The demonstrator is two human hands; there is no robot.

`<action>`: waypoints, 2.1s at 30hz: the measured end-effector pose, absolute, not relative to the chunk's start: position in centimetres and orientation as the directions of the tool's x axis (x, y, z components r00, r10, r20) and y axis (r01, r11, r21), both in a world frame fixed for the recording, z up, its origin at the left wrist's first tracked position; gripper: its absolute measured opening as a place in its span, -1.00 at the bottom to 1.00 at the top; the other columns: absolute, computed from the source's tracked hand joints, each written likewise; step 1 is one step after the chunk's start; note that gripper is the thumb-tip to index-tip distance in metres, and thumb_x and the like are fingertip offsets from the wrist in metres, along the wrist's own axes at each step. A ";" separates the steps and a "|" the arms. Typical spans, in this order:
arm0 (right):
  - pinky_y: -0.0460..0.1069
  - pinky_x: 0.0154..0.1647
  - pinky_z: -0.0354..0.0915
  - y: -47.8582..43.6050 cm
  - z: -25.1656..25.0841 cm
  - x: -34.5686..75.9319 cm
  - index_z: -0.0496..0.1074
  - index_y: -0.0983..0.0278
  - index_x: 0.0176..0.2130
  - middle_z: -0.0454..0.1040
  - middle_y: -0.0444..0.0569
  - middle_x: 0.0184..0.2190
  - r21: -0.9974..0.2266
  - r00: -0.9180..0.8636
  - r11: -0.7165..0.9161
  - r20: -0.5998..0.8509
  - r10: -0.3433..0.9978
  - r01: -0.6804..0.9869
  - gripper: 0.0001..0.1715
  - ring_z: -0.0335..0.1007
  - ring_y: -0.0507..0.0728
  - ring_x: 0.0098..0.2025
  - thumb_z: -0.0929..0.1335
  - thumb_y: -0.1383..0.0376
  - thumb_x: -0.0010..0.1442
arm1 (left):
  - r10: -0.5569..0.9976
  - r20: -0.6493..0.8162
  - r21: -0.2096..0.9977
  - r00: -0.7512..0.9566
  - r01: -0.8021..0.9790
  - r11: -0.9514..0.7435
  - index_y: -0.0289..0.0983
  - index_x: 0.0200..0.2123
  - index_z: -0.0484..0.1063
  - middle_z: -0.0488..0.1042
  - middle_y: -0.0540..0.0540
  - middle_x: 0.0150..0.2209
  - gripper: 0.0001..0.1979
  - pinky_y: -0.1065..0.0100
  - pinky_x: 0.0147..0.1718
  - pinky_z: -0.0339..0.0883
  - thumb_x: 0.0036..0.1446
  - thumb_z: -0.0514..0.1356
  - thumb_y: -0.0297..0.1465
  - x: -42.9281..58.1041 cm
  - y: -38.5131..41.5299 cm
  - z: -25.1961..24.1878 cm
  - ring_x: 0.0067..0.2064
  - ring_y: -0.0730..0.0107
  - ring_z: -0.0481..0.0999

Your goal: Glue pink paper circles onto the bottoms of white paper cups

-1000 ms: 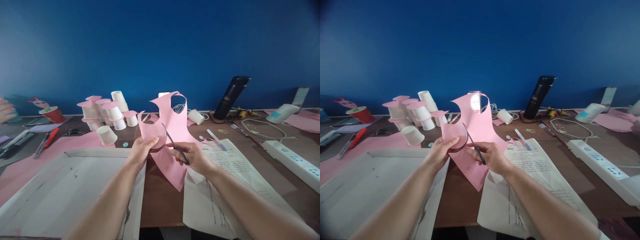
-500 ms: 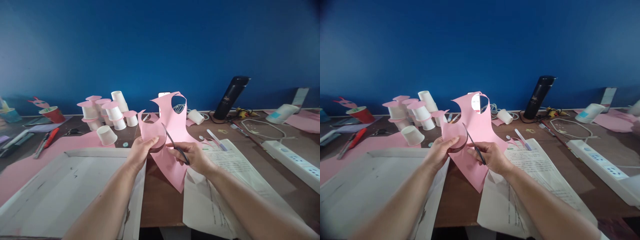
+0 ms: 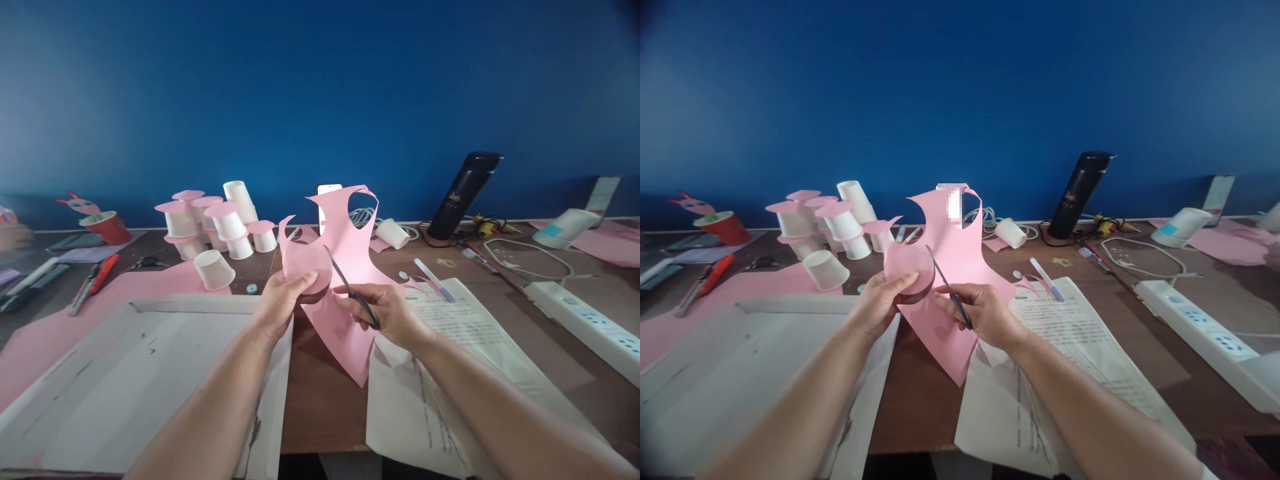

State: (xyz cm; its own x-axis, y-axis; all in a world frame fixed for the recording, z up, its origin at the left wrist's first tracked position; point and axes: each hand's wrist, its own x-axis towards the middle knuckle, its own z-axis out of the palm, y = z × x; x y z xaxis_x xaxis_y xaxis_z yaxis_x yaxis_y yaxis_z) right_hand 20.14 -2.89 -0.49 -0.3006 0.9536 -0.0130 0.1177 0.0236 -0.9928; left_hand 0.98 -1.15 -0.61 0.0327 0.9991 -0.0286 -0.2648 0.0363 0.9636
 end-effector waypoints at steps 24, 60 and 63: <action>-0.09 -0.59 0.14 -2.9 -0.4 20.0 0.50 0.37 -0.02 0.25 -0.20 -0.67 -0.990 -0.292 0.016 -0.026 0.956 0.141 -0.40 0.14 -0.05 -0.61 0.46 0.08 0.02 | 0.999 -0.032 0.965 0.014 -0.258 0.034 -0.39 -0.27 0.56 0.60 -0.23 -0.32 -0.63 0.23 -0.30 0.45 -0.11 0.37 -0.23 1.0 -1.3 -0.2 -0.32 0.17 0.58; -0.05 -0.53 0.24 -3.3 0.4 19.0 0.52 0.42 -0.08 0.28 -0.17 -0.64 -0.986 -0.243 0.035 -0.005 0.970 0.162 -0.32 0.17 -0.03 -0.59 0.45 -0.03 -0.03 | 0.997 -0.077 0.834 0.027 -0.545 0.080 -0.37 -0.23 0.49 0.58 -0.18 -0.35 -0.53 0.19 -0.31 0.43 -0.21 0.42 -0.21 2.1 -1.4 -0.7 -0.38 0.21 0.55; -0.04 -0.54 0.22 -3.4 0.2 18.7 0.52 0.40 -0.07 0.24 -0.18 -0.65 -0.987 -0.253 0.042 0.002 0.968 0.153 -0.31 0.15 -0.02 -0.60 0.45 -0.04 -0.04 | 0.987 -0.146 0.793 0.065 -0.588 0.156 -0.38 -0.23 0.47 0.57 -0.17 -0.43 -0.54 0.13 -0.33 0.45 -0.17 0.40 -0.21 2.4 -1.5 -0.6 -0.44 0.17 0.55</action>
